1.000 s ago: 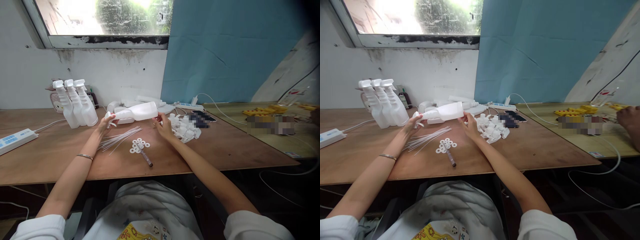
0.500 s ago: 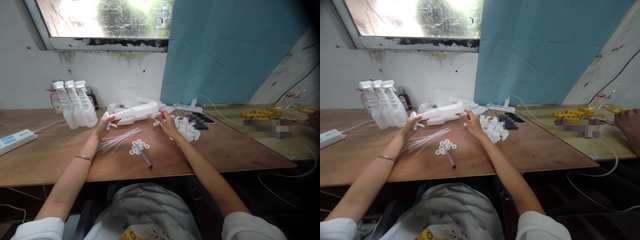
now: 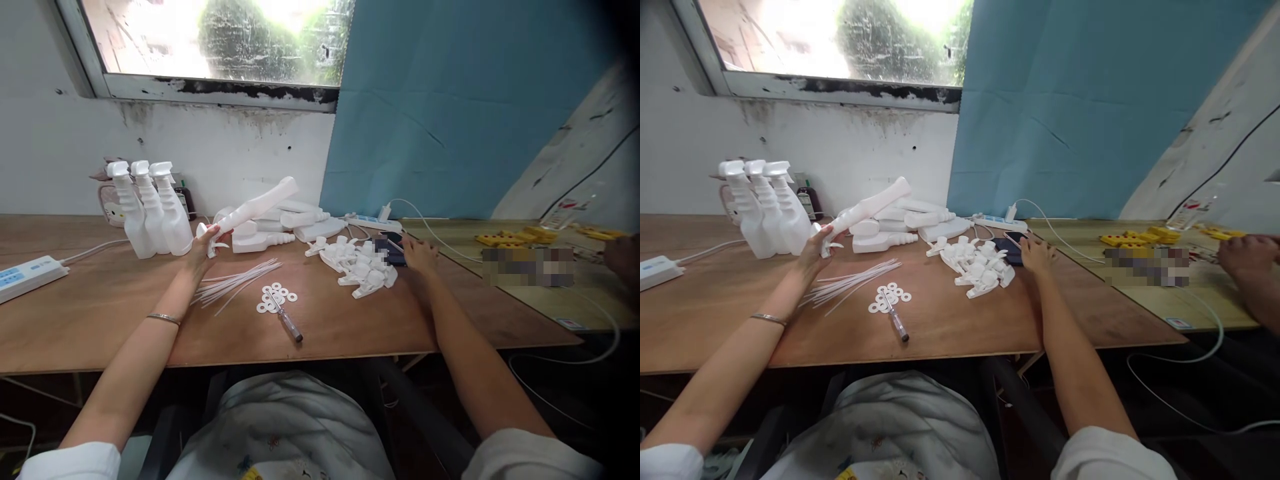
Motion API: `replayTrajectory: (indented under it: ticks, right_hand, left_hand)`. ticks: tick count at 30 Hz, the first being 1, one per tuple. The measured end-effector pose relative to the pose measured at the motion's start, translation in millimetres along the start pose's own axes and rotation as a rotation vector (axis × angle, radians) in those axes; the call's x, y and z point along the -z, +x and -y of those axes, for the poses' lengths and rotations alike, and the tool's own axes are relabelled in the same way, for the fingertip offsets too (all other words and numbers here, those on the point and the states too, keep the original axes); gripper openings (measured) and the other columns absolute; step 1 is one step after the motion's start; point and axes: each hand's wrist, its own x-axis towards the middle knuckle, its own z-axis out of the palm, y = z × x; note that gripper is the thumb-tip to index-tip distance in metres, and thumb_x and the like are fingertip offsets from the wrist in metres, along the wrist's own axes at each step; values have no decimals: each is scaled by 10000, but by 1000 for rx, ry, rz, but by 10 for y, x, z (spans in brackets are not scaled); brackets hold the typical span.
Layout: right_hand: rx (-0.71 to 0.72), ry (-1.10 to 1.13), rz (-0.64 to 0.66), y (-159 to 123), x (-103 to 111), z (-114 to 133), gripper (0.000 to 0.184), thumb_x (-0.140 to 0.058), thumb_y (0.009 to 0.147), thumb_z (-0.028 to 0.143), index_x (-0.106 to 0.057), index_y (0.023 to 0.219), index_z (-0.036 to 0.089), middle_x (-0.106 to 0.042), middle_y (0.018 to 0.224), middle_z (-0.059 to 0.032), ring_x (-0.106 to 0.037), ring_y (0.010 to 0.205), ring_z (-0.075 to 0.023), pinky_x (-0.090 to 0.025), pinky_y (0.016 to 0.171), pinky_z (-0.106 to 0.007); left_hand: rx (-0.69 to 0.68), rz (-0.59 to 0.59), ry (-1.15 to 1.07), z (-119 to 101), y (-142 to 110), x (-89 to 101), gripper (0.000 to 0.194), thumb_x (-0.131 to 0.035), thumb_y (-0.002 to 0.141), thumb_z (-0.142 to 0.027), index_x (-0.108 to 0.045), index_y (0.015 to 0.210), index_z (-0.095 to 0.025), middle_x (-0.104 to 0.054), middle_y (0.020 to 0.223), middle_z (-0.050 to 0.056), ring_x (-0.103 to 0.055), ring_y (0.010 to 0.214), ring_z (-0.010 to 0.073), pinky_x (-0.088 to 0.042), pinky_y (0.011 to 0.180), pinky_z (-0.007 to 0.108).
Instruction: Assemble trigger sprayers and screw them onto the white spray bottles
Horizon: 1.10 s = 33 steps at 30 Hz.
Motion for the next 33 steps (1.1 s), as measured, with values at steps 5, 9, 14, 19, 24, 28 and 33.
replayTrajectory:
  ticks: [5,9,14,19,24,28,33]
  right_hand:
    - [-71,43,233,44,-159,20,572,-127,880,523,-533,1198,275,-310,1382,-144,-202,1277,-399,-247,920,-598]
    - [-95,41,279,88,-263,-30,595,-95,863,561,-401,1304,303,-248,1420,-139,-134,1305,-402,-213,924,-643]
    - [-119,64,304,104,-311,-61,644,-68,842,582,-375,1322,281,-227,1429,-139,-93,1319,-397,-142,943,-670]
    - [-151,99,265,78,-298,-42,657,-72,846,564,-456,1268,239,-252,1406,-178,-138,1296,-425,-174,913,-681]
    - [-190,201,-65,55,-128,92,590,-178,872,478,-532,1177,118,-405,1268,-244,-297,1212,-417,-265,887,-636]
    - [0,407,-380,-47,171,509,401,-331,841,298,-525,1119,84,-508,1154,-205,-412,1136,-318,-303,944,-530]
    - [716,630,-286,-594,492,1356,488,-470,761,223,-393,1242,192,-450,1256,-106,-400,1180,-251,-316,996,-460]
  left_hand:
    - [7,-36,-19,-3,9,5,129,-577,709,-97,-490,791,-146,-634,779,48,-647,677,144,-462,414,114]
    - [7,-59,-22,-18,-5,-29,156,-585,705,-100,-470,798,-151,-636,810,50,-646,680,144,-445,397,106]
    - [11,-54,-24,-13,6,-31,196,-581,704,-97,-487,870,-146,-640,827,59,-652,691,155,-438,385,106]
    - [-12,-48,-39,15,56,17,191,-600,681,-100,-514,846,-141,-642,817,54,-657,688,173,-448,375,120]
    - [-3,-60,-57,26,73,26,168,-585,685,-81,-505,820,-143,-642,786,43,-660,671,176,-494,412,149]
    - [54,-48,-18,19,38,-4,132,-569,693,-63,-499,783,-129,-638,737,46,-658,625,167,-503,419,153]
    - [255,7,92,8,-15,-5,114,-577,709,-104,-513,800,-126,-639,721,76,-650,566,177,-381,278,123]
